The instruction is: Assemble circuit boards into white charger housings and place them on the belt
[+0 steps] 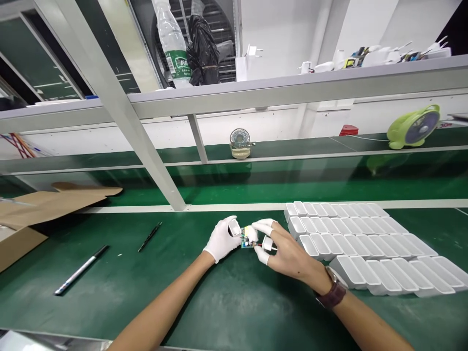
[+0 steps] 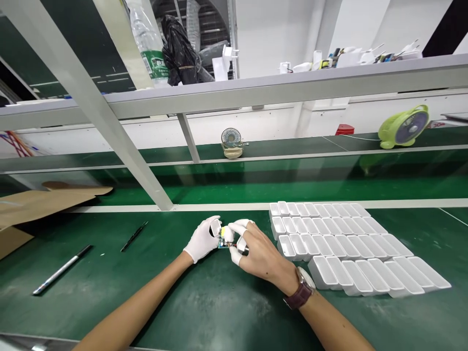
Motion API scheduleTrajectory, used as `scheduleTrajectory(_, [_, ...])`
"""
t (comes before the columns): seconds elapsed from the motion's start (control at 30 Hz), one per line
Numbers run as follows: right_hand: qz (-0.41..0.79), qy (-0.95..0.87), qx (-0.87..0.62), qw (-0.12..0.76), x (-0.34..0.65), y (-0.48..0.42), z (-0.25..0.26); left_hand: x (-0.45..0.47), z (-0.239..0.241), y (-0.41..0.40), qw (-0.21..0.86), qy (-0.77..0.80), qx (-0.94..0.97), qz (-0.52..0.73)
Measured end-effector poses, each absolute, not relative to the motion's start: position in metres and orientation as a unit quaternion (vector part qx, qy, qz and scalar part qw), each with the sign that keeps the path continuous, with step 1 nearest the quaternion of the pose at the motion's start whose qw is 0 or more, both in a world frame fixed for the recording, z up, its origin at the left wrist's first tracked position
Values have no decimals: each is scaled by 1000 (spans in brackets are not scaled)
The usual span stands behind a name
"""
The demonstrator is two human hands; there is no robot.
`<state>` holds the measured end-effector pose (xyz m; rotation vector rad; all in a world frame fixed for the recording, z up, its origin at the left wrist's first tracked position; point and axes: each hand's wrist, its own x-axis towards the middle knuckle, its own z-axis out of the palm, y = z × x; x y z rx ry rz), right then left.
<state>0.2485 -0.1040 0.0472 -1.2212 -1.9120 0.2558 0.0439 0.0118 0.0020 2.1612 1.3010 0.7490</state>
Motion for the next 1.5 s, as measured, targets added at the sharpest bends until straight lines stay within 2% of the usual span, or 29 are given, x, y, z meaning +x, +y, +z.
scheduleTrajectory(0.17, [12, -747, -457, 482, 248, -102, 34, 41, 2, -1, 254, 466, 795, 295])
scheduleTrajectory(0.53, [-96, -807, -435, 389, 251, -110, 15, 44, -3, -14, 203, 378, 852, 301])
scheduleTrajectory(0.7, [-102, -813, -440, 366, 250, -111, 13, 41, 1, -14, 174, 349, 875, 286])
scheduleTrajectory(0.93, [-104, -818, -453, 339, 250, -112, 15, 42, 3, -14, 190, 361, 874, 262])
scheduleTrajectory(1.5, [-110, -818, -453, 337, 253, -113, 18, 40, -1, -12, 156, 315, 894, 278])
